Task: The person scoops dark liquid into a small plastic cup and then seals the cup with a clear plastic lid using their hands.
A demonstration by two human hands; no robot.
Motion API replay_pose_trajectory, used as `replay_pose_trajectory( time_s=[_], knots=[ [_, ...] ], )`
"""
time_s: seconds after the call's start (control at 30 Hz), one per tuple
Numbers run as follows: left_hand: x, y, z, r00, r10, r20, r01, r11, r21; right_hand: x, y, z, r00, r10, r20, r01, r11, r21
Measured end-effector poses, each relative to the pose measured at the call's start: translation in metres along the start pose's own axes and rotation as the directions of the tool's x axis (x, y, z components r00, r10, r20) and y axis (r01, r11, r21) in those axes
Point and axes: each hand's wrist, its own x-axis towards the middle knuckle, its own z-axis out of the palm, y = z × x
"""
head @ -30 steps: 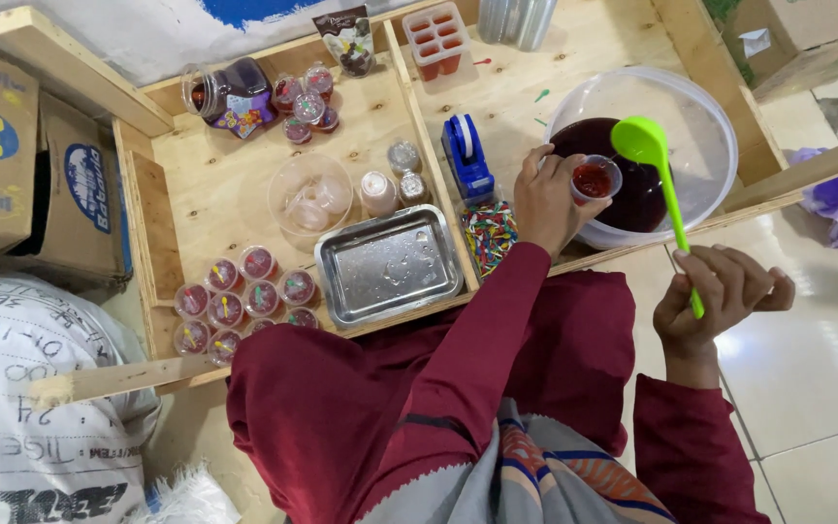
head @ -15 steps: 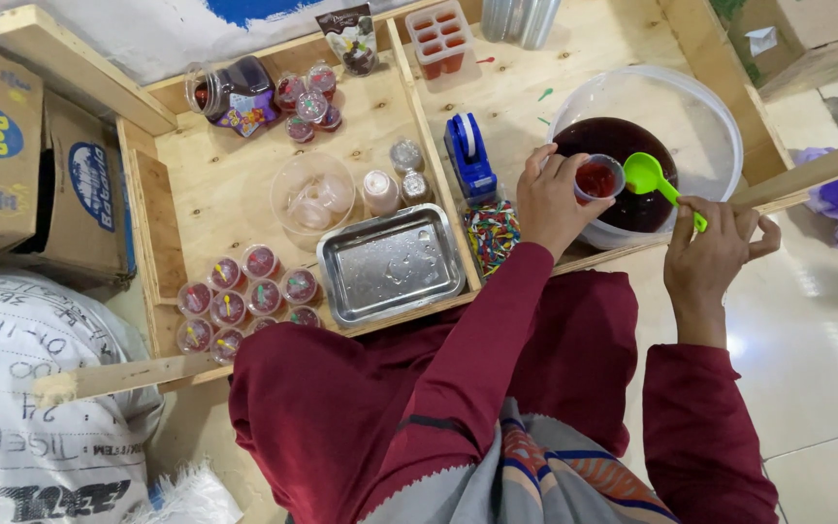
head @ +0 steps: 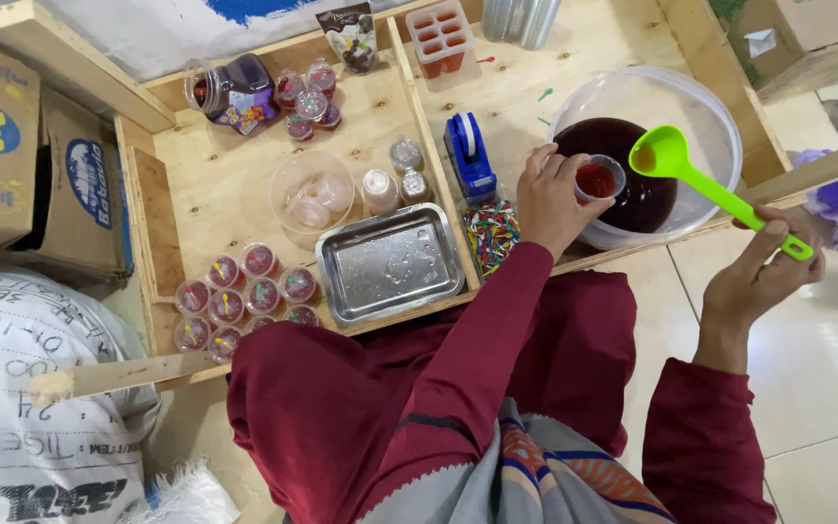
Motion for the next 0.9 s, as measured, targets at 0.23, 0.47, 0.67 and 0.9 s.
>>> replay_pose_trajectory(
  time_s=[0.23, 0.47, 0.67, 0.9],
  knots=[
    [0.001, -0.002, 0.002, 0.999, -0.025, 0.044, 0.026, 0.999, -0.037, -0.013, -0.02, -0.011, 0.983, -0.173, -0.065, 0.17, 0.984, -0.044],
    [0.003, 0.0, 0.001, 1.0, -0.029, -0.006, 0.029, 0.998, -0.06, -0.028, -0.02, -0.005, 0.859, -0.512, -0.019, 0.509, 0.858, -0.071],
    [0.006, 0.009, -0.007, 0.995, -0.094, 0.034, 0.096, 0.994, -0.053, -0.035, -0.006, -0.004, 0.749, -0.662, 0.013, 0.658, 0.742, -0.127],
    [0.009, 0.009, -0.005, 0.994, -0.108, -0.011, 0.107, 0.993, -0.051, -0.031, -0.031, -0.006, 0.838, -0.542, -0.057, 0.539, 0.84, -0.064]
  ],
)
